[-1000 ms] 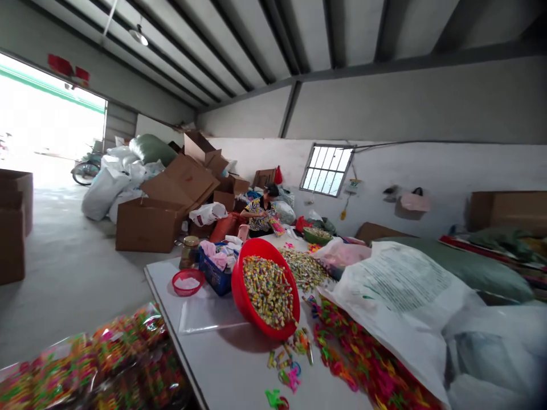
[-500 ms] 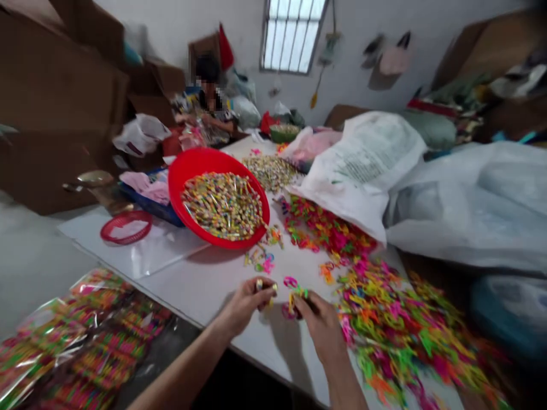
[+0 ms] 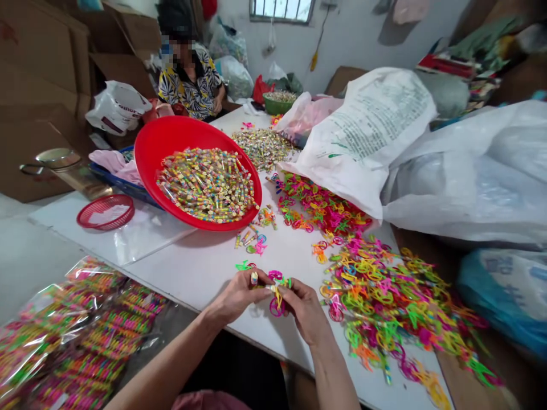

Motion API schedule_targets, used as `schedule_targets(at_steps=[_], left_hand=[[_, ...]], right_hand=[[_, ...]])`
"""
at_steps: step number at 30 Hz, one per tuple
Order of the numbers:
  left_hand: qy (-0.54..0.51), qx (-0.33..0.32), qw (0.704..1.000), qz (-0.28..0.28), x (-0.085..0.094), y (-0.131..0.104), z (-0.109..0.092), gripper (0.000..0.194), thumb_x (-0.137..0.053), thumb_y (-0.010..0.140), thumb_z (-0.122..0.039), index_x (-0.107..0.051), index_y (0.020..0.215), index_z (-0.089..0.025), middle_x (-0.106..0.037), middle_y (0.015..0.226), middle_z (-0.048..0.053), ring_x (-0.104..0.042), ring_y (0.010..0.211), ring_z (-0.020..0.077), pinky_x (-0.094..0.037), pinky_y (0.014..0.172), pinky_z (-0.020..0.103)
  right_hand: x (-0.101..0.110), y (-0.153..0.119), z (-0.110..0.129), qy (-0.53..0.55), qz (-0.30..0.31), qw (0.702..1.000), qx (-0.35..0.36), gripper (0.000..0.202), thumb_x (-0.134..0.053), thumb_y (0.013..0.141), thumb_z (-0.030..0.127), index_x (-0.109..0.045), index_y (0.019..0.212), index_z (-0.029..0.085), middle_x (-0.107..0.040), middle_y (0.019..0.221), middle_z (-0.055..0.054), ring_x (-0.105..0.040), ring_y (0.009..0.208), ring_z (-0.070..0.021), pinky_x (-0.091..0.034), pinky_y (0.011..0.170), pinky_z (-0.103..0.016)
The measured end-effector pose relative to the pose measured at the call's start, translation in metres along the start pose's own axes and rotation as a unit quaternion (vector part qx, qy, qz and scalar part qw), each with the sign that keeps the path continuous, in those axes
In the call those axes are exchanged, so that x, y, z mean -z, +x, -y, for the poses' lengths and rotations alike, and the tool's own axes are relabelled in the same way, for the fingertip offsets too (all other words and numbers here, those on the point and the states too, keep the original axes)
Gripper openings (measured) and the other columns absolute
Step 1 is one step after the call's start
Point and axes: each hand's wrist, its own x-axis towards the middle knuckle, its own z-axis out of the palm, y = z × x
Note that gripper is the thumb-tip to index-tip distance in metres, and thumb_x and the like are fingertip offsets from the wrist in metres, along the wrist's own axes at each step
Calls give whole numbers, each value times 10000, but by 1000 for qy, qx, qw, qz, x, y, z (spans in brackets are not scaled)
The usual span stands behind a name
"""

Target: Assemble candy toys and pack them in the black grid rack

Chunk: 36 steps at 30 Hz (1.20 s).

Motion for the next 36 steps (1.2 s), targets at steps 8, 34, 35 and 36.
schedule_targets(at_steps=[8, 34, 35, 36], left_hand=[[179, 21, 978, -110, -11, -11, 21, 191, -601, 740, -310, -624, 818, -138, -539, 610, -15, -427, 559, 107, -307, 545, 225], [-34, 31, 988, -146, -1, 32, -7, 287, -531, 745, -272, -515, 993, -129, -528, 612, -26, -461, 492, 80, -316, 434, 188], [-27, 38, 990, -131, -1, 31, -5, 262, -523, 733, -245, -524, 966, -126, -537, 616, -22, -459, 485, 78, -309, 431, 190], [-14, 46, 992, -113, -2, 30, -3, 240, -512, 724, -222, -532, 942, -123, -548, 627, -17, -457, 476, 75, -304, 427, 193]], right_hand=[[-14, -4, -18, -181, -131, 974, 47, 320, -557, 747, 372, -382, 537, 205, -355, 478, 67, -338, 479, -90, -288, 468, -212], [87, 60, 94, -660, -331, 626, 251, 258, -499, 790, 300, -627, 949, 141, -601, 866, -159, -538, 841, -294, -406, 683, -379], [65, 91, 88, -643, -250, 671, 272, 243, -485, 808, 253, -621, 981, 149, -602, 902, -141, -542, 859, -263, -409, 704, -350], [43, 124, 79, -627, -179, 707, 273, 254, -470, 816, 203, -612, 1019, 146, -596, 933, -130, -543, 858, -235, -408, 706, -323]])
